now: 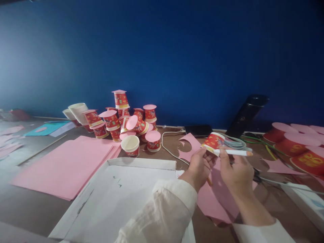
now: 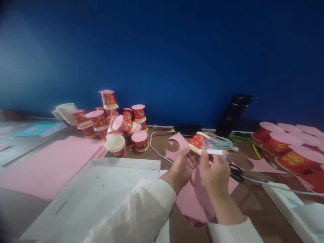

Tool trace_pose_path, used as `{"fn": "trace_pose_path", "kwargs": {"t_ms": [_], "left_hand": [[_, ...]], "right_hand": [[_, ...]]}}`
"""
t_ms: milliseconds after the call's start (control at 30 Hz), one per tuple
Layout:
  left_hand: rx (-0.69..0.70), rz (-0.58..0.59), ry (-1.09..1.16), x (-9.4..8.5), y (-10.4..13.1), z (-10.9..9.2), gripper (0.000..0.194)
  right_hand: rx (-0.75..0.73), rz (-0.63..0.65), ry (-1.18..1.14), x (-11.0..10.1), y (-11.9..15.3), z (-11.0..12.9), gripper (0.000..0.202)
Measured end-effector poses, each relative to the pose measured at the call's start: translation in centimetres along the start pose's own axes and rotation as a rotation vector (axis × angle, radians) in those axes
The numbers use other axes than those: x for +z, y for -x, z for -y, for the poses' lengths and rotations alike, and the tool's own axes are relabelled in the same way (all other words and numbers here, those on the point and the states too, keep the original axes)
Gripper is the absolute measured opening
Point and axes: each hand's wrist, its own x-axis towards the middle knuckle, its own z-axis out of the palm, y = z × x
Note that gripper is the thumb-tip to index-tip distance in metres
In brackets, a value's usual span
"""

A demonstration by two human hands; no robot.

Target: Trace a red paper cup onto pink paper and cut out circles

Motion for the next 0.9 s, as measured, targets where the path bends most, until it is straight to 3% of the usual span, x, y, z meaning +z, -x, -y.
{"fn": "trace_pose_path", "kwargs": {"t_ms": [133,900], "left_hand": [[0.005,0.0,0.017,-0.2,-0.12,0.03,0.021],[0.007,0.003,0.018,-0.11,-0.19,-0.01,0.023]], "right_hand": [[0.06,-0.011,-0.019,-0.12,-0.04,0.17,0.053],[0.018,0.006,-0.014,0.03,-0.12,-0.03,0.052]]}}
